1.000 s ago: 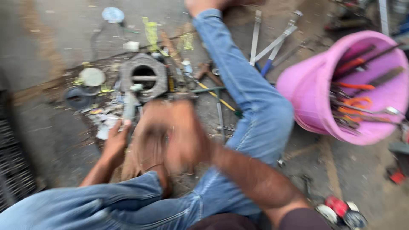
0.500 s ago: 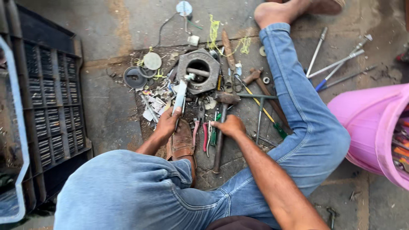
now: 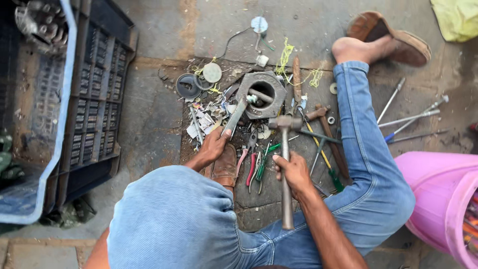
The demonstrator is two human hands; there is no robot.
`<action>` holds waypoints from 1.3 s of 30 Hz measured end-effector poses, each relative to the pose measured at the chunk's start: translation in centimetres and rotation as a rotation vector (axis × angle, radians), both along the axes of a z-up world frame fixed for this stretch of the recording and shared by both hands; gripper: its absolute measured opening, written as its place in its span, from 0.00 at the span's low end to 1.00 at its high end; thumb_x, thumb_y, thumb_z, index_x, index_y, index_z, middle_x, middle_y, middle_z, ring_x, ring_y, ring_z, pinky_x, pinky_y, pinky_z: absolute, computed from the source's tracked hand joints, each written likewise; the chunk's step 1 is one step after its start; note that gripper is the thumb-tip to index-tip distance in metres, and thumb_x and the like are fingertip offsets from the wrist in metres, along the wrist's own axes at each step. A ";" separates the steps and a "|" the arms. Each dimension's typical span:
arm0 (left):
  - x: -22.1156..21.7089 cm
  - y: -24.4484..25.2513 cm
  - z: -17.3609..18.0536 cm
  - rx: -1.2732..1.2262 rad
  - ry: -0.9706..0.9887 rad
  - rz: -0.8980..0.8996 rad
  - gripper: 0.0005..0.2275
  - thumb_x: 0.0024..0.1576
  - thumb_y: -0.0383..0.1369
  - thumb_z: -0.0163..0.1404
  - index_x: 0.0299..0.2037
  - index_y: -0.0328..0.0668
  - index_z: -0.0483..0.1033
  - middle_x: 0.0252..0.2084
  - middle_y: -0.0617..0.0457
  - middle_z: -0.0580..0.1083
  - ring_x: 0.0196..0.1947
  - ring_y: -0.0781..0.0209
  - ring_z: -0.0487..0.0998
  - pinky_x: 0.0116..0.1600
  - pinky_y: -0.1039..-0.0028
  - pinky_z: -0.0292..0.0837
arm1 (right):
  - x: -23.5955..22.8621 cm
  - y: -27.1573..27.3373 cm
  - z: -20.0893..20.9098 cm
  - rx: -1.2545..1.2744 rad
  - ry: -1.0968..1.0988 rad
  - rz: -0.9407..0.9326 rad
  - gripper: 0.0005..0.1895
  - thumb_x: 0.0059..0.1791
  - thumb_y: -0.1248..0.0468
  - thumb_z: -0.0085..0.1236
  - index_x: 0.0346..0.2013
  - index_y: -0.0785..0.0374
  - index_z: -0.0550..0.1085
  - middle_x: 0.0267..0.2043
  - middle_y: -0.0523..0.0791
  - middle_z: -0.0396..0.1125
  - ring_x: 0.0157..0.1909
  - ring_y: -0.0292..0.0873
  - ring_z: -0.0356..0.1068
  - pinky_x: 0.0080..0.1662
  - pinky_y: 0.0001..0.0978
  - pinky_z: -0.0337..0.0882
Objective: The person sits on the floor and uses a metal file to smooth a cylindrical metal component. They then search through a pink bucket of tools to find a wrench, which they use to tighten a nut on the component. Finally, they use a hammer to strike the component while holding it with the wrench.
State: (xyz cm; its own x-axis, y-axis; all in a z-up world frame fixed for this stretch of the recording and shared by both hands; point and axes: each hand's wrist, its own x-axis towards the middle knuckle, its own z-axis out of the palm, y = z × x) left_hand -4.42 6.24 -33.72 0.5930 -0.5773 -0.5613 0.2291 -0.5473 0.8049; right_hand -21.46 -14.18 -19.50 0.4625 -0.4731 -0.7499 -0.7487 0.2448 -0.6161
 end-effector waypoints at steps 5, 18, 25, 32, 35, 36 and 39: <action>0.0 -0.2 -0.6 0.010 -0.015 0.008 0.23 0.65 0.53 0.37 0.42 0.39 0.72 0.33 0.46 0.73 0.34 0.52 0.73 0.41 0.56 0.69 | 3.2 1.5 9.7 -0.336 -0.333 0.101 0.21 0.50 0.55 0.57 0.51 0.64 0.67 0.24 0.42 0.63 0.19 0.35 0.64 0.22 0.29 0.68; -2.6 -1.0 -6.7 -0.102 -0.192 0.038 0.20 0.67 0.49 0.41 0.52 0.38 0.72 0.43 0.36 0.74 0.42 0.42 0.76 0.47 0.54 0.68 | 5.3 -1.0 -4.2 -0.697 -0.109 0.616 0.26 0.57 0.44 0.43 0.36 0.66 0.68 0.19 0.53 0.61 0.21 0.47 0.63 0.29 0.50 0.63; -1.8 -1.5 -6.7 0.051 0.025 -0.022 0.23 0.66 0.53 0.35 0.48 0.40 0.71 0.36 0.44 0.73 0.34 0.52 0.75 0.40 0.57 0.72 | 5.8 -0.3 6.1 -0.541 -0.216 0.428 0.29 0.59 0.43 0.37 0.34 0.66 0.68 0.18 0.47 0.63 0.20 0.41 0.65 0.23 0.38 0.65; -0.8 -0.9 -2.6 0.041 0.031 -0.033 0.22 0.67 0.53 0.35 0.40 0.40 0.70 0.35 0.45 0.72 0.33 0.51 0.71 0.39 0.54 0.69 | 6.8 -1.0 8.5 -0.639 -0.882 0.387 0.24 0.59 0.43 0.42 0.42 0.63 0.66 0.28 0.46 0.62 0.26 0.40 0.63 0.28 0.34 0.66; -1.2 -0.7 -2.1 0.043 0.022 -0.037 0.24 0.66 0.54 0.36 0.41 0.39 0.71 0.35 0.44 0.73 0.34 0.49 0.73 0.39 0.52 0.69 | 6.6 -1.0 -2.4 -0.911 -0.374 0.684 0.22 0.58 0.46 0.44 0.40 0.64 0.69 0.25 0.51 0.64 0.27 0.53 0.66 0.30 0.42 0.65; -1.6 -0.8 -1.7 0.050 0.023 -0.046 0.24 0.65 0.55 0.36 0.41 0.39 0.71 0.35 0.43 0.73 0.34 0.48 0.73 0.39 0.52 0.69 | 5.6 -0.7 -4.1 -0.944 -0.167 0.788 0.22 0.57 0.46 0.45 0.40 0.64 0.70 0.25 0.53 0.65 0.27 0.58 0.67 0.30 0.45 0.65; 2.7 -2.0 -1.1 0.068 -0.088 -0.079 0.26 0.64 0.57 0.37 0.42 0.38 0.72 0.35 0.42 0.75 0.35 0.46 0.75 0.40 0.50 0.70 | 3.6 -1.6 -6.6 -0.829 -0.240 0.671 0.22 0.59 0.47 0.43 0.37 0.64 0.72 0.25 0.51 0.65 0.30 0.54 0.70 0.33 0.46 0.67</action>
